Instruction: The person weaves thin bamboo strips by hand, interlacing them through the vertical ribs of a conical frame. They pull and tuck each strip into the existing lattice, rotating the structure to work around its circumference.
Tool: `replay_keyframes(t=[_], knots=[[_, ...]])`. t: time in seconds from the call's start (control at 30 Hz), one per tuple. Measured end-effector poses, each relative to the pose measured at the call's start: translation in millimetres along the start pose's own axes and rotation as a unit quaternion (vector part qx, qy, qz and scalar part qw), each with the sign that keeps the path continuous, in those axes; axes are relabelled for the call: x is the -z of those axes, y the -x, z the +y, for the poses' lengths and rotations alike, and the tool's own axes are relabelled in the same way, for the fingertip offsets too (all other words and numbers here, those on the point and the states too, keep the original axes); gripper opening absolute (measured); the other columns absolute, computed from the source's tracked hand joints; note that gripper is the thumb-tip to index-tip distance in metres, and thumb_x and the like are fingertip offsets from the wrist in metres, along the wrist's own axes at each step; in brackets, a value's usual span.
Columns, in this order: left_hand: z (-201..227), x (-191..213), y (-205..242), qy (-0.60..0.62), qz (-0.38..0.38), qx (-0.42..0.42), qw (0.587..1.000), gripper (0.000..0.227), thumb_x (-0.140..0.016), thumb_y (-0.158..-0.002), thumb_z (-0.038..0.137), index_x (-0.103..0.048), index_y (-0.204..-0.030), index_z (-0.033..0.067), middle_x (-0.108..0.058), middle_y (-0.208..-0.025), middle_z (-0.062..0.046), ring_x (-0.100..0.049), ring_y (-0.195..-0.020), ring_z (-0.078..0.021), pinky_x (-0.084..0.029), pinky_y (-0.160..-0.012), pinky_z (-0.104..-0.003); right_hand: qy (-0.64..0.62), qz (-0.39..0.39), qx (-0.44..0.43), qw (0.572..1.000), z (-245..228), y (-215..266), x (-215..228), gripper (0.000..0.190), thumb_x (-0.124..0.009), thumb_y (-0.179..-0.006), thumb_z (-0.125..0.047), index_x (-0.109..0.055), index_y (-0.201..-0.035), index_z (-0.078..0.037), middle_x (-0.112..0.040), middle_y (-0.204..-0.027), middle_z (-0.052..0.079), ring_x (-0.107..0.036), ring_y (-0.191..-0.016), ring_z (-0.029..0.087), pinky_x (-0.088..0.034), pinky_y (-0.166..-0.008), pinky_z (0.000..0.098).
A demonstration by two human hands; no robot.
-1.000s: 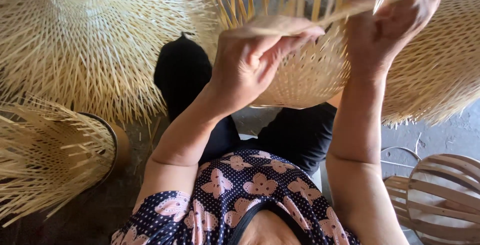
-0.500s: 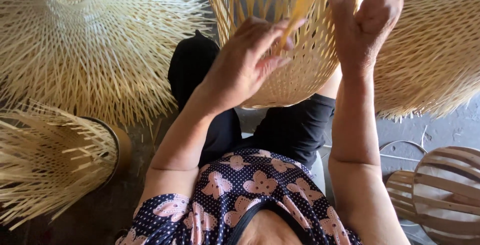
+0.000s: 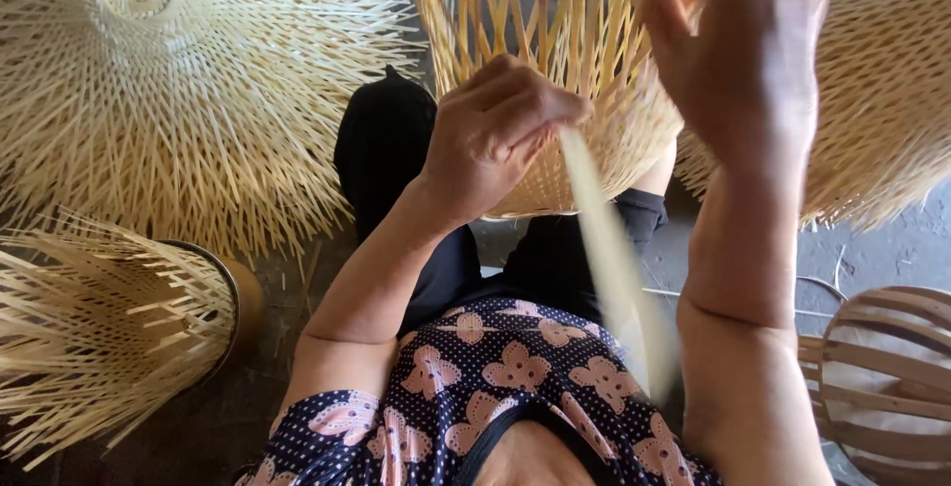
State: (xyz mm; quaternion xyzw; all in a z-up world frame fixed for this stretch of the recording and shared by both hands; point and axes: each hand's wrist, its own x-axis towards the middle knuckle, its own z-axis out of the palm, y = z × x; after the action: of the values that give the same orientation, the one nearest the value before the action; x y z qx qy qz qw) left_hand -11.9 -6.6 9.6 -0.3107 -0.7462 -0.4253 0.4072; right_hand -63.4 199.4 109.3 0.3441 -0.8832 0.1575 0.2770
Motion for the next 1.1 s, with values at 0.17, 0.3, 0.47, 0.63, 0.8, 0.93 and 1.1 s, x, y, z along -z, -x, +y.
replay_keyframes(t=[0.17,0.3,0.47,0.63,0.8,0.93,1.1], knots=[[-6.4,-1.8,7.4,0.009,0.017,0.005,1.0,0.023,-0.079,-0.097,0.005,-0.067,-0.113,0.0163,-0.07,-0.099,0.003,-0.069,-0.093,-0.0103,-0.062,-0.081,-0.024,-0.142,-0.04,0.046,0.988,10.8,-1.2,15.9,0.015,-0.068,-0.102,-0.012,-0.066,-0.114,-0.004,-0.065,-0.118,0.012,-0.059,-0.112,0.026,-0.047,-0.103,0.0446],[-6.4,-10.9,9.7,-0.006,0.037,-0.028,0.999,0.022,-0.078,-0.096,0.006,-0.068,-0.112,0.0175,-0.065,-0.089,0.005,-0.064,-0.084,-0.01,-0.06,-0.075,-0.024,-0.028,-0.031,0.116,0.992,16.2,11.3,6.5,0.011,-0.069,-0.102,-0.014,-0.067,-0.108,-0.005,-0.066,-0.115,0.01,-0.06,-0.109,0.022,-0.047,-0.102,0.0415],[-7.2,-13.5,7.3,-0.029,0.054,-0.054,0.997,0.018,-0.079,-0.094,0.007,-0.069,-0.105,0.0154,-0.061,-0.083,0.004,-0.059,-0.077,-0.0102,-0.057,-0.071,-0.024,0.059,-0.042,0.059,0.996,15.2,12.7,-1.2,0.016,-0.072,-0.099,-0.02,-0.069,-0.096,-0.005,-0.064,-0.114,0.01,-0.057,-0.113,0.024,-0.045,-0.101,0.0434],[-3.5,-14.5,10.3,-0.016,0.034,-0.024,0.999,0.016,-0.08,-0.095,0.007,-0.067,-0.102,0.0147,-0.062,-0.086,0.004,-0.061,-0.082,-0.0095,-0.06,-0.077,-0.024,0.233,-0.037,0.034,0.971,-8.9,21.7,-17.4,0.032,-0.077,-0.098,-0.026,-0.067,-0.084,0.001,-0.051,-0.13,0.017,-0.039,-0.134,0.032,-0.039,-0.103,0.0507],[-5.0,-13.1,11.5,-0.039,0.028,-0.034,0.998,0.016,-0.079,-0.094,0.009,-0.067,-0.103,0.0141,-0.065,-0.092,0.002,-0.065,-0.089,-0.0126,-0.061,-0.083,-0.027,0.238,-0.018,0.035,0.97,-8.9,30.8,-14.8,0.033,-0.073,-0.102,-0.029,-0.062,-0.094,0.001,-0.046,-0.133,0.016,-0.034,-0.139,0.03,-0.034,-0.112,0.0488],[-8.7,-16.2,11.9,-0.023,0.026,-0.006,0.999,0.019,-0.082,-0.093,0.009,-0.07,-0.105,0.0162,-0.063,-0.088,0.004,-0.064,-0.086,-0.0119,-0.061,-0.08,-0.025,0.063,0.007,0.02,0.998,-1.7,15.4,-12.2,0.019,-0.082,-0.094,-0.024,-0.069,-0.093,-0.01,-0.059,-0.13,0.003,-0.044,-0.137,0.02,-0.038,-0.117,0.049],[-7.6,-15.8,13.8,-0.021,0.041,-0.022,0.999,0.023,-0.083,-0.091,0.009,-0.071,-0.108,0.0174,-0.067,-0.096,0.002,-0.065,-0.094,-0.0147,-0.062,-0.086,-0.028,-0.063,0.006,0.021,0.998,-12.6,13.1,3.2,0.014,-0.082,-0.092,-0.028,-0.074,-0.099,-0.02,-0.062,-0.12,0.001,-0.049,-0.127,0.026,-0.039,-0.102,0.0544]])
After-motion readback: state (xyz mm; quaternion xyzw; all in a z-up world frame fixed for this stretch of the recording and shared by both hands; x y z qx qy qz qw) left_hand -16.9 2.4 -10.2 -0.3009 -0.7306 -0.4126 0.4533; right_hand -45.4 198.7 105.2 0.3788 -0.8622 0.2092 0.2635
